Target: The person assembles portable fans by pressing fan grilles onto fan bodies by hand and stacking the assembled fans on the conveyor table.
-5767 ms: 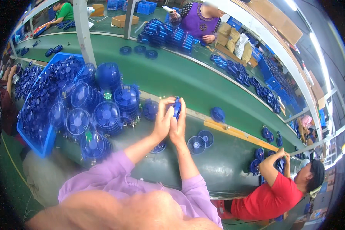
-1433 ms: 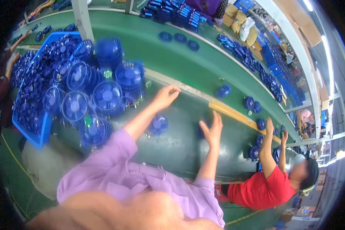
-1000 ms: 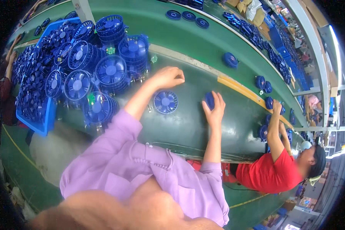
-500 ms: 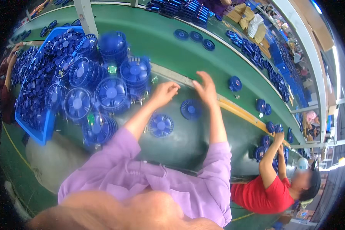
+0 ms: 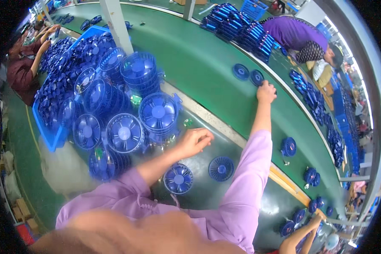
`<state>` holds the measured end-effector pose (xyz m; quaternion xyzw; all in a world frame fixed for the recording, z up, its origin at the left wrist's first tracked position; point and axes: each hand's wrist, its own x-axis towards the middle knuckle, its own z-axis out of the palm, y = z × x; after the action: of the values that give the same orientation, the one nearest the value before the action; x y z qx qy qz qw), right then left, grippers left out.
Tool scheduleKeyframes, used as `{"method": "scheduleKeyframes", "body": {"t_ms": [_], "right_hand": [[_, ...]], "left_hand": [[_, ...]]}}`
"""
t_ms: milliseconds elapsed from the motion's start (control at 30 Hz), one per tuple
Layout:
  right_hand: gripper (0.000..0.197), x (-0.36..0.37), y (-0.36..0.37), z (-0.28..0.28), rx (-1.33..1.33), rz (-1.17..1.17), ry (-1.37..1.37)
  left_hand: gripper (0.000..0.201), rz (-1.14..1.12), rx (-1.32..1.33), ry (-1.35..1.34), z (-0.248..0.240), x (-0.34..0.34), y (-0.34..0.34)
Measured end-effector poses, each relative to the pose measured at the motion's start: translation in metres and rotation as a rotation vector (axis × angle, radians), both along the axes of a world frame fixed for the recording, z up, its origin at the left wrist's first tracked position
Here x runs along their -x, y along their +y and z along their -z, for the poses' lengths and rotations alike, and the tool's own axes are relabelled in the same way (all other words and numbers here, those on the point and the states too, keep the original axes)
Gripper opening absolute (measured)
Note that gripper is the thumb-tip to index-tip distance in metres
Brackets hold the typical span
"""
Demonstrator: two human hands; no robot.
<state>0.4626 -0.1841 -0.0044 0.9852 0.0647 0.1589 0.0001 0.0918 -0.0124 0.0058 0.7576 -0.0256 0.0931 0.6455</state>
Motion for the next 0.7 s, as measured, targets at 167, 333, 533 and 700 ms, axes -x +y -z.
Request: {"method": "scheduleKeyframes", "body": {"t_ms": [167, 333, 533, 700], "right_hand": [[0.01, 0.039, -0.008, -0.001, 0.015, -0.324, -0.202], [0.014, 0.118, -0.027, -0.022, -0.037, -0.568, -0.037], [0.015, 0.203, -0.011, -0.072, -0.311, -0.668, 0.642], [0.024, 0.152, 0.01, -0.061, -0.547, -0.752, 0.352]], "left_hand": [[0.012, -0.02, -0.005, 0.007, 0.003, -0.001, 0.002], [0.012, -0.012, 0.033, 0.013, 0.004, -0.003, -0.002], [0.011, -0.001, 0.024, 0.051, 0.014, -0.003, 0.005], [0.012, -0.039, 0.027, -0.021, 0.007, -0.001, 0.0]]}}
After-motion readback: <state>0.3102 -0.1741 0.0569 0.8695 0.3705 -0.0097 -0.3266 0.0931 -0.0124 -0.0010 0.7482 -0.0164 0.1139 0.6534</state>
